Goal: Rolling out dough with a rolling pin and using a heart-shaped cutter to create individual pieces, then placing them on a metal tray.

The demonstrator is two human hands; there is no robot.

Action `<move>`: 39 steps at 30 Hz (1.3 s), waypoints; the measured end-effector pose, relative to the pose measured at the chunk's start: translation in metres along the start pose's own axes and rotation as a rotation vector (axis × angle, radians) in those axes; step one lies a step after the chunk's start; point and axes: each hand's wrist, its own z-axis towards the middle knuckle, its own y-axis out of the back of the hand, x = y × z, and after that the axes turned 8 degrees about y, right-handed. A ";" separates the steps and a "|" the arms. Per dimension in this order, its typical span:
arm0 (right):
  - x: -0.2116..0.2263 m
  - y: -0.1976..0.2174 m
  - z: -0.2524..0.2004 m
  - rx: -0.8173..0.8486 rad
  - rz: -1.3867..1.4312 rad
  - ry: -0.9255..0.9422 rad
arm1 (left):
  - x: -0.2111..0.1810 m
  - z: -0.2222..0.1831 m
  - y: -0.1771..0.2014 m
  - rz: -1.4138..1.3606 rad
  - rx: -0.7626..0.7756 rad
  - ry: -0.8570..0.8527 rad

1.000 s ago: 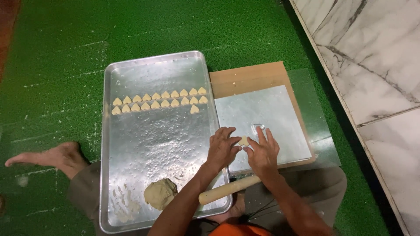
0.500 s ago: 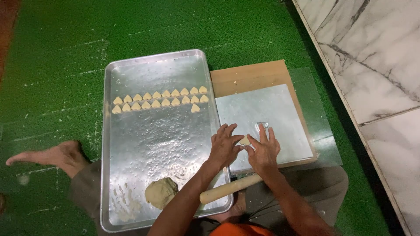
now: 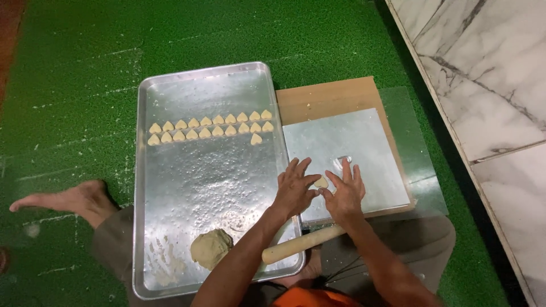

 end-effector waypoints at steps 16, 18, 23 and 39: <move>0.011 0.009 -0.001 0.031 0.037 -0.022 | 0.005 0.001 0.000 -0.013 0.047 -0.013; 0.013 0.010 -0.002 0.027 0.034 -0.028 | 0.007 0.001 0.001 -0.035 0.042 -0.024; -0.002 -0.001 -0.007 -0.017 -0.003 0.052 | 0.012 0.001 -0.004 -0.037 0.000 -0.033; 0.002 0.036 0.007 0.095 0.357 0.177 | 0.018 -0.004 0.001 -0.451 0.074 0.003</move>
